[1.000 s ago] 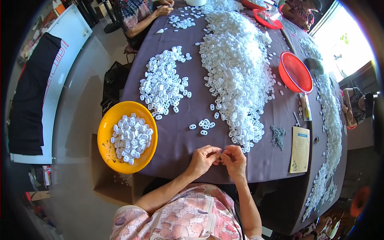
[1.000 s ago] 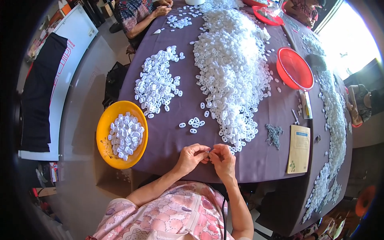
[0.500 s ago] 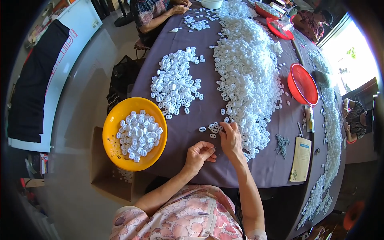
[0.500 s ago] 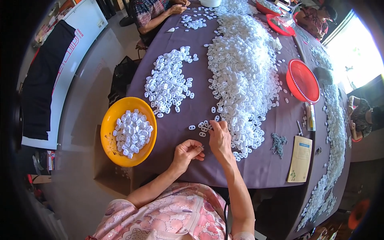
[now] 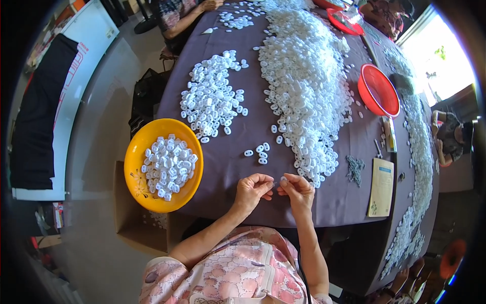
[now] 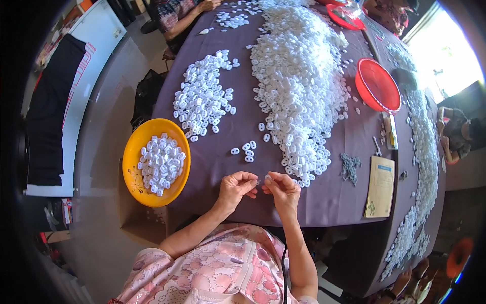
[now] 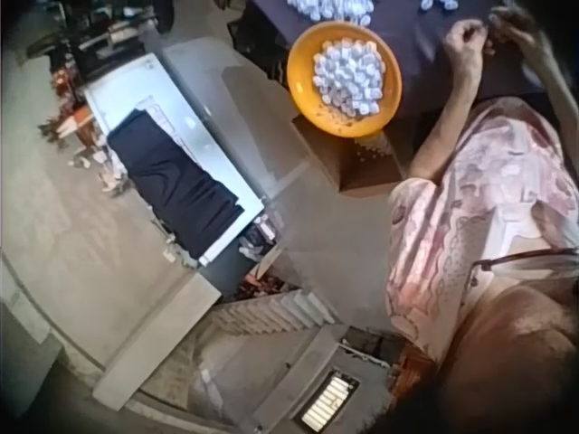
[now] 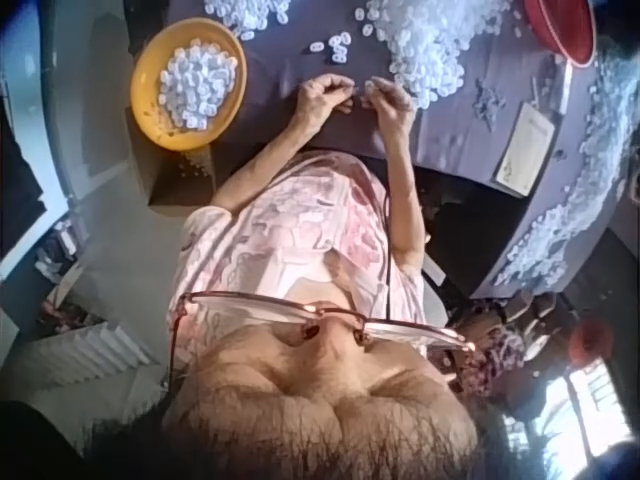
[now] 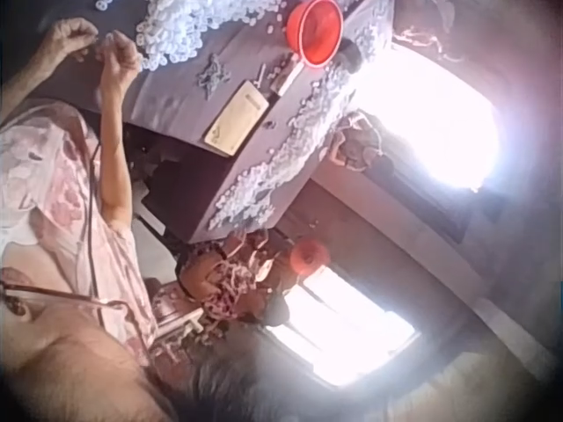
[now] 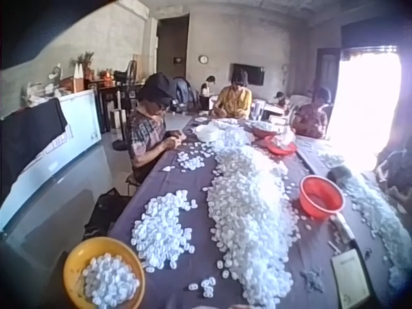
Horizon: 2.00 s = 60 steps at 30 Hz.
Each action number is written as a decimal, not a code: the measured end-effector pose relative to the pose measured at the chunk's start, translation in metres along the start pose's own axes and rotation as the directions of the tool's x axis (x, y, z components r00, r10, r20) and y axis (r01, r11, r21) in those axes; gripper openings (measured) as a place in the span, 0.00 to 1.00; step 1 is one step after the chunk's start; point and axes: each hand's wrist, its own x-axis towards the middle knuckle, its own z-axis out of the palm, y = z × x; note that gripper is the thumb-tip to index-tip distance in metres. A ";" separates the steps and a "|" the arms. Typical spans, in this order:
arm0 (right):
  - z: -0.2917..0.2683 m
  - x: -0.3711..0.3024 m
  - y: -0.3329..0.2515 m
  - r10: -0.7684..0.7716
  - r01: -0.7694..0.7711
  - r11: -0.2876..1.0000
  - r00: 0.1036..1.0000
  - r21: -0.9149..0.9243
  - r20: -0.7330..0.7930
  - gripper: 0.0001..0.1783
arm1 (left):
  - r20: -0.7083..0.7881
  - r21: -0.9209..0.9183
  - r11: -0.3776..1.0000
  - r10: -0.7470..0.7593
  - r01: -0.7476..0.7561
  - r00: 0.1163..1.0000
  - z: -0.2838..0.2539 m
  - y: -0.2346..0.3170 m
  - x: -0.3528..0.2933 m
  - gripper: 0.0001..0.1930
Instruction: The person assembles plastic components by inserting small plastic pieces into larger plastic sliders by hand.
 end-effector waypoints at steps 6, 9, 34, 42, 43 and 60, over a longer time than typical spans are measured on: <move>0.001 -0.007 0.001 -0.019 0.019 0.999 1.000 0.038 -0.008 0.09 | -0.008 0.006 0.998 0.067 -0.067 0.998 0.008 -0.006 0.001 0.05; 0.000 -0.007 0.003 -0.028 0.028 1.000 1.000 -0.002 0.001 0.09 | -0.025 0.010 0.998 0.056 -0.056 0.998 0.009 -0.006 0.002 0.05; 0.007 -0.009 0.006 -0.154 0.154 0.970 0.988 -0.190 0.016 0.10 | -0.172 -0.065 0.998 0.008 -0.019 0.985 0.019 -0.001 0.002 0.06; 0.006 -0.007 0.006 -0.229 0.234 0.934 0.972 -0.272 0.049 0.11 | -0.168 -0.134 0.989 0.036 -0.059 0.985 0.019 -0.007 0.001 0.07; 0.007 -0.007 0.005 -0.235 0.244 0.921 0.970 -0.302 0.067 0.12 | -0.170 -0.139 0.989 0.029 -0.053 0.985 0.019 -0.006 0.001 0.07; 0.002 -0.008 0.003 -0.408 0.455 0.756 0.890 -0.470 0.204 0.21 | -0.134 -0.257 0.966 -0.065 0.029 0.989 0.025 0.004 -0.001 0.06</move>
